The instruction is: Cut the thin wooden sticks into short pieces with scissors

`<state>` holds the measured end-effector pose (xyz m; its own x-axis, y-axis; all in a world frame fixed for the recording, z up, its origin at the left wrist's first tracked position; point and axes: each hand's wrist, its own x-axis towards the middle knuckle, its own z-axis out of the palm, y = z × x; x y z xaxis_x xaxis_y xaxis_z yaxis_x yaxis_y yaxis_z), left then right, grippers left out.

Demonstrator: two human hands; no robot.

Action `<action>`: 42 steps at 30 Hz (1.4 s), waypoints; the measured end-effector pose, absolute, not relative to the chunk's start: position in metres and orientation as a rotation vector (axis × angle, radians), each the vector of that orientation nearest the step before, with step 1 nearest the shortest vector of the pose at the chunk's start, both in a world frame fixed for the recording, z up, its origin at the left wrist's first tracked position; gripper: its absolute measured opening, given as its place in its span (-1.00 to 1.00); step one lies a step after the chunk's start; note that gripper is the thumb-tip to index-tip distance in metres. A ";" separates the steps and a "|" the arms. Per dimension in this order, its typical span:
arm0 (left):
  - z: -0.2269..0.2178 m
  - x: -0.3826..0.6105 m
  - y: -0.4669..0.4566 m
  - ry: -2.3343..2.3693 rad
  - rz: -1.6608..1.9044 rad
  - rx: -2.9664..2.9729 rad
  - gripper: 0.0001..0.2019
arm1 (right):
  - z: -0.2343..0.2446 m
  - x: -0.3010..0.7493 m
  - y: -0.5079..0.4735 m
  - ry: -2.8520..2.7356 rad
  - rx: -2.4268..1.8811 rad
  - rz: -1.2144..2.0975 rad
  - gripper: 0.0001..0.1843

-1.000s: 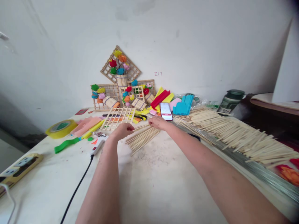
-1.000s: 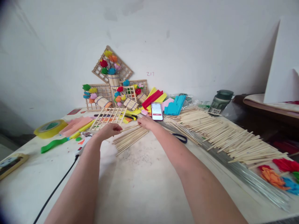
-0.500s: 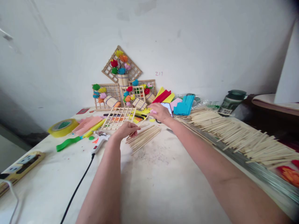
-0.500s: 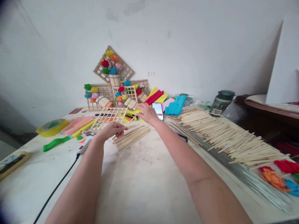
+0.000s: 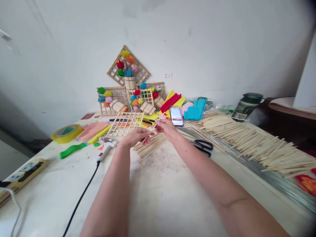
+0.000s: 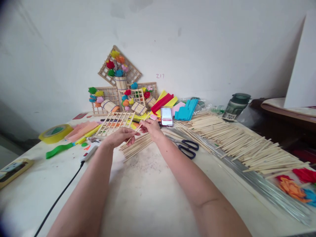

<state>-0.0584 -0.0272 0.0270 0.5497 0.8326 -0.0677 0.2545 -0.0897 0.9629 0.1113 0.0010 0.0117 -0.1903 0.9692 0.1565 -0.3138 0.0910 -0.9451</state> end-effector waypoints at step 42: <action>0.030 -0.030 -0.027 0.913 0.734 1.647 -0.73 | 0.019 0.122 0.000 -1.420 -0.795 0.995 -0.74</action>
